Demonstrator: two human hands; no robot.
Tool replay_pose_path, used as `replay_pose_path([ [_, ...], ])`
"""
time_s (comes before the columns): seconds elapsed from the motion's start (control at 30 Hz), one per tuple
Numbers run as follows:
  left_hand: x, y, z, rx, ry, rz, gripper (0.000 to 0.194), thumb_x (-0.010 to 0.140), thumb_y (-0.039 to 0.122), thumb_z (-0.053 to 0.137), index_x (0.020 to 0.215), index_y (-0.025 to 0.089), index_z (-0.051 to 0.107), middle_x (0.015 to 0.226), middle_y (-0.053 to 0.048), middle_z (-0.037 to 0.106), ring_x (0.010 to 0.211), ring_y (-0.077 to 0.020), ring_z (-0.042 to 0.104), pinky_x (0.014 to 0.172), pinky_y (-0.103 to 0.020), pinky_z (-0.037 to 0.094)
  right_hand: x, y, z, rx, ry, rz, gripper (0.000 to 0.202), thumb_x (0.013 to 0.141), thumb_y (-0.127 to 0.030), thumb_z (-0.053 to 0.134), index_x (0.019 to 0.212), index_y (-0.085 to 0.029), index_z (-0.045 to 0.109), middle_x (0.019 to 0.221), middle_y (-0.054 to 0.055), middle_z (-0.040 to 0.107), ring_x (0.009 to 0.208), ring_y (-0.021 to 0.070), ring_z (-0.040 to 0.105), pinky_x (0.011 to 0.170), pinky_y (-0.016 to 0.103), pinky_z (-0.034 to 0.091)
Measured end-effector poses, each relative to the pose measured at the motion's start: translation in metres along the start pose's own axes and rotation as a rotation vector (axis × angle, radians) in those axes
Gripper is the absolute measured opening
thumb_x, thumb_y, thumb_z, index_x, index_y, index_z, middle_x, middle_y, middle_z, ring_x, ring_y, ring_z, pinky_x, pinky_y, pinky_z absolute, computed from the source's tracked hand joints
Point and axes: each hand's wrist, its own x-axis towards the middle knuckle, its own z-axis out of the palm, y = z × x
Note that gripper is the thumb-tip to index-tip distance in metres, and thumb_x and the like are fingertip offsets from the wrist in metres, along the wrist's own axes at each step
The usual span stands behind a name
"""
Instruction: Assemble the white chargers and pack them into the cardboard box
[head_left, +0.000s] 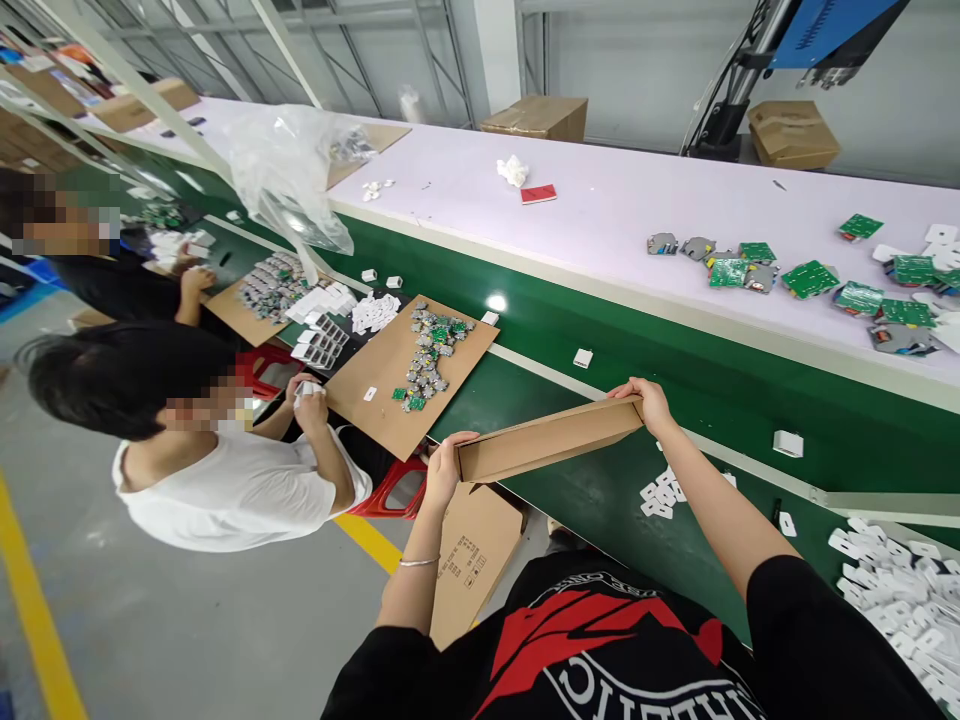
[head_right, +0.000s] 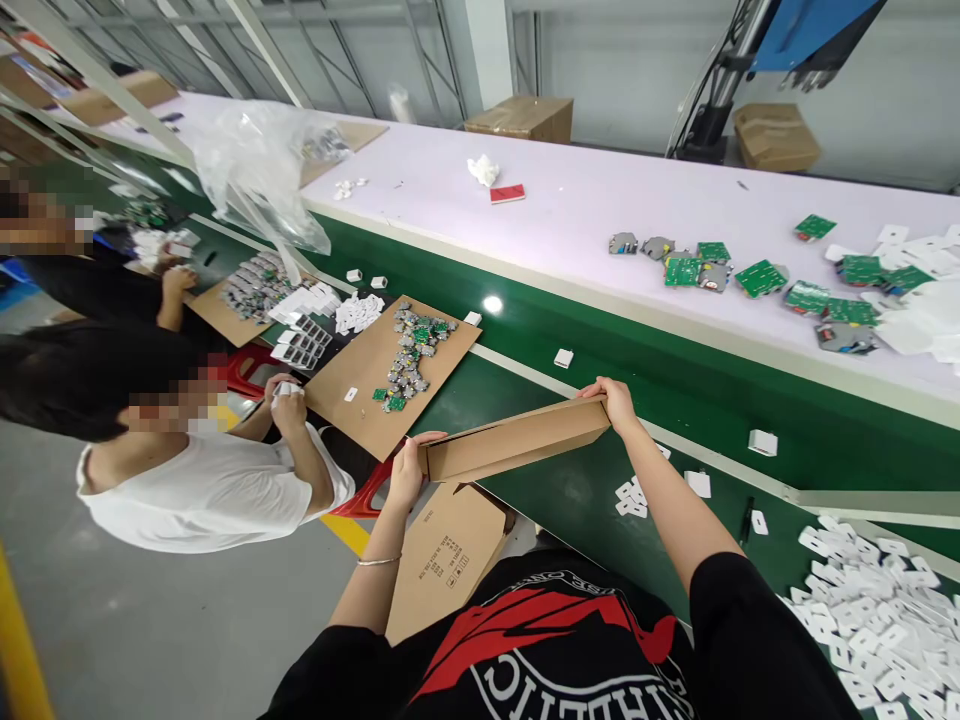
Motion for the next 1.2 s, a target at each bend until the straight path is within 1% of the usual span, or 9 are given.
replay_pose_path([
  [0.2,-0.014,-0.013,0.004,0.015,0.024,0.073,0.060,0.098,0.072,0.044,0.107,0.023,0.078,0.130,-0.014,0.070,0.131,-0.0332,0.058,0.121,-0.046,0.036,-0.002,0.007,-0.002,-0.052,0.005,-0.020,0.046,0.092,-0.047,0.040,0.063,-0.024,0.069,0.108,0.009,0.080,0.115,0.0346,0.067,0.105,0.043,0.048],
  [0.4,-0.033,-0.018,0.014,-0.040,0.054,-0.003,0.049,0.099,0.056,0.043,0.120,0.023,0.073,0.154,-0.013,0.053,0.149,-0.0326,0.041,0.128,-0.045,0.025,-0.012,0.009,-0.022,-0.165,-0.074,0.047,0.039,0.089,-0.040,0.051,0.116,-0.029,0.076,0.137,0.004,0.072,0.131,0.0340,0.058,0.107,0.043,0.045],
  [0.5,-0.026,-0.014,0.004,-0.077,-0.007,-0.149,0.048,0.093,0.043,0.044,0.125,0.022,0.073,0.149,-0.012,0.058,0.143,-0.0336,0.048,0.119,-0.044,0.039,-0.008,0.003,-0.032,-0.230,-0.130,0.124,0.034,0.089,-0.046,0.060,0.109,-0.027,0.080,0.134,0.008,0.073,0.126,0.0372,0.060,0.102,0.043,0.048],
  [0.6,-0.001,-0.010,-0.011,-0.070,-0.115,-0.326,0.047,0.084,0.036,0.049,0.119,0.018,0.076,0.123,-0.014,0.073,0.116,-0.0336,0.067,0.097,-0.043,0.053,0.006,-0.005,-0.034,-0.280,-0.171,0.203,0.038,0.089,-0.056,0.066,0.091,-0.022,0.082,0.119,0.015,0.078,0.111,0.0393,0.067,0.094,0.043,0.051],
  [0.73,0.038,-0.007,-0.014,0.043,-0.186,-0.445,0.024,0.082,0.034,0.061,0.086,0.019,0.079,0.083,-0.012,0.075,0.090,-0.0332,0.069,0.083,-0.041,0.053,0.030,-0.012,-0.021,-0.362,-0.146,0.246,0.053,0.096,-0.065,0.057,0.079,-0.020,0.078,0.094,0.016,0.078,0.099,0.0369,0.071,0.092,0.046,0.052],
  [0.83,0.050,-0.006,-0.003,0.144,-0.152,-0.415,0.022,0.086,0.034,0.064,0.070,0.023,0.074,0.071,-0.009,0.070,0.089,-0.0349,0.067,0.087,-0.041,0.049,0.036,-0.010,-0.010,-0.468,-0.108,0.224,0.043,0.100,-0.060,0.058,0.090,-0.020,0.074,0.101,0.010,0.076,0.100,0.0262,0.069,0.098,0.044,0.052],
  [0.93,0.039,-0.006,0.005,0.216,-0.104,-0.360,0.029,0.091,0.035,0.062,0.065,0.026,0.070,0.074,-0.009,0.070,0.093,-0.0349,0.065,0.089,-0.039,0.047,0.027,-0.005,-0.005,-0.545,-0.104,0.184,0.040,0.103,-0.057,0.057,0.092,-0.020,0.070,0.105,0.007,0.074,0.101,0.0209,0.067,0.100,0.042,0.050],
  [1.07,0.010,-0.008,0.010,0.269,-0.035,-0.305,0.032,0.095,0.038,0.059,0.067,0.026,0.068,0.081,-0.010,0.068,0.097,-0.0331,0.063,0.082,-0.033,0.044,0.006,0.005,-0.005,-0.573,-0.043,0.127,0.048,0.104,-0.057,0.046,0.074,-0.023,0.062,0.101,0.011,0.074,0.111,0.0306,0.065,0.100,0.042,0.046],
  [1.2,-0.010,-0.012,0.015,0.254,0.053,-0.291,0.026,0.096,0.038,0.056,0.075,0.025,0.067,0.091,-0.011,0.066,0.109,-0.0339,0.060,0.079,-0.030,0.043,-0.009,0.016,-0.001,-0.510,0.045,0.126,0.047,0.104,-0.058,0.039,0.075,-0.025,0.056,0.106,0.012,0.073,0.122,0.0349,0.060,0.097,0.038,0.045],
])
